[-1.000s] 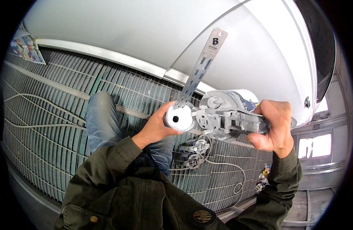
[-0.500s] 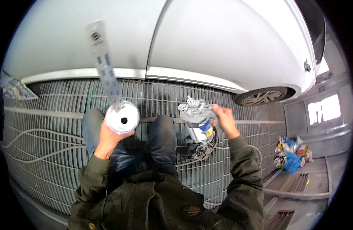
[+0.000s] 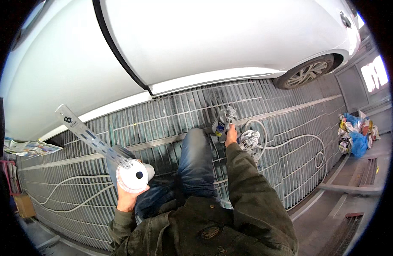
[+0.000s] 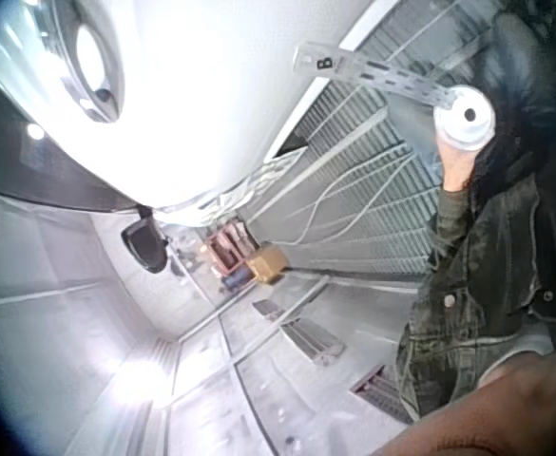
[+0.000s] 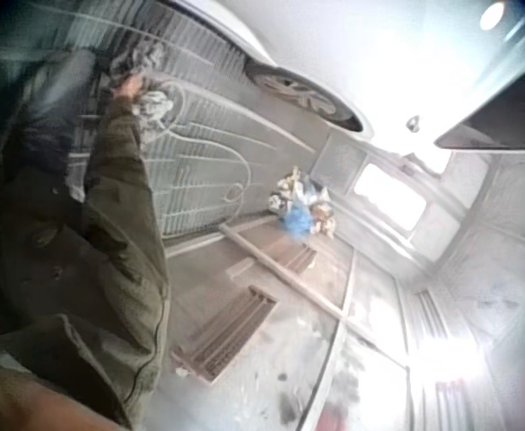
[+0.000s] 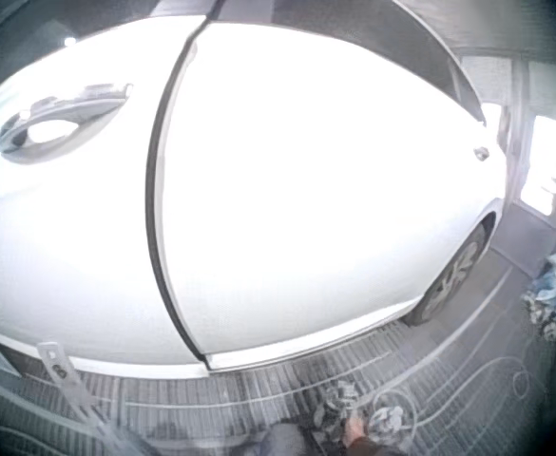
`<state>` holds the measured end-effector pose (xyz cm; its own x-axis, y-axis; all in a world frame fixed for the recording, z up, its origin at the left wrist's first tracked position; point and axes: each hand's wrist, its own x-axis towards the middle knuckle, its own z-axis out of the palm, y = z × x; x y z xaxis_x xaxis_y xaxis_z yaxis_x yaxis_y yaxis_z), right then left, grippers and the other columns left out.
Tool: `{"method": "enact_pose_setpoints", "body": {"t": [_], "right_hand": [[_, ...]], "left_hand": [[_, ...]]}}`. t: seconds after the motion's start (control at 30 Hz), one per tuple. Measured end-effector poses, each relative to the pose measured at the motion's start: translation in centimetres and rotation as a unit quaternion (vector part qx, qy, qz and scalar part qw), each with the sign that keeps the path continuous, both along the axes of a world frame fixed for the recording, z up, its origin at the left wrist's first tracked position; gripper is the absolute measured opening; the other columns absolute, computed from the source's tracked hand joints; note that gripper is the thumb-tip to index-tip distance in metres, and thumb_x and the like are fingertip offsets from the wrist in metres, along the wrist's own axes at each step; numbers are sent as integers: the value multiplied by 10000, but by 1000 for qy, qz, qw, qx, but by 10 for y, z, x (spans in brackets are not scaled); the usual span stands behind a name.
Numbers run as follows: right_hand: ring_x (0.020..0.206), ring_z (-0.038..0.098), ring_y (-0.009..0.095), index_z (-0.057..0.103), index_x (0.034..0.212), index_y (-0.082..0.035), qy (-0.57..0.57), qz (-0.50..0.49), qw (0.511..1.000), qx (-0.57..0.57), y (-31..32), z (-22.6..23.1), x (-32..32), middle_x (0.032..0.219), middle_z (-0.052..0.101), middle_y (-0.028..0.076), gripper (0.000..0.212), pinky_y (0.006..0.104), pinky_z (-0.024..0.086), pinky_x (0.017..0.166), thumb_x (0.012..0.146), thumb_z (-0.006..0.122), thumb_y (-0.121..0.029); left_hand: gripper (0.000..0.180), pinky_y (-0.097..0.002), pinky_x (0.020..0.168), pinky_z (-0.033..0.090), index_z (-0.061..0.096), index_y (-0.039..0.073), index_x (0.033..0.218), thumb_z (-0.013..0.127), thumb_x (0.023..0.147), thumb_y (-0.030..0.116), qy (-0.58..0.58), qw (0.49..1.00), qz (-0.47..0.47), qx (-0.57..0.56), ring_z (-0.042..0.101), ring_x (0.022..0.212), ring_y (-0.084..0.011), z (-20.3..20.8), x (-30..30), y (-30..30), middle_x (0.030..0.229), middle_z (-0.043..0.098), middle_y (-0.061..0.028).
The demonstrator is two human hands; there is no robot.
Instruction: The person sits on a metal grate floor and applies a white filler paste to the side of a white car using a metal spreader. They repeatedly dip the spreader into a small cup, apply the paste to the car's surface, and smooth it out.
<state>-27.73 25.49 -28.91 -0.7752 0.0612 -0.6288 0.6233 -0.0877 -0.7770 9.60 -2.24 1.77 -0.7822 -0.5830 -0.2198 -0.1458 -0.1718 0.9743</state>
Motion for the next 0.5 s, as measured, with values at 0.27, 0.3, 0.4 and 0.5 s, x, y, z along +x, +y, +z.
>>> {"method": "enact_pose_setpoints", "body": {"t": [0.27,0.3,0.4,0.5], "right_hand": [[889,613,241,564,1121,19,73,135,977,145,32,-55,27,1012,614,114,353,404,482,758,933,534,-279],[899,616,245,568,1116,26,114,159,955,223,37,-52,25,1010,616,121,351,404,484,763,925,547,-268],[925,609,261,597,1097,39,319,112,846,413,2,28,34,1001,618,150,306,386,482,806,855,636,-145],[895,612,143,638,1072,27,406,107,898,134,-48,157,35,969,654,61,207,275,486,806,892,621,-74]], "left_hand": [[890,-378,994,471,522,44,1276,965,514,170,2,999,-32,-15,571,1154,-229,1,-24,1,1256,591,-106],[886,-375,994,471,524,44,1275,964,515,161,1,999,-40,-9,572,1152,-227,4,-31,1,1254,592,-105],[879,-376,1001,477,529,39,1286,952,518,96,2,999,-35,17,585,1155,-212,-7,-28,5,1286,587,-100],[863,-371,1022,488,423,33,1379,878,645,41,75,993,-84,44,556,1208,-205,-14,-39,4,1335,544,-93]]}}
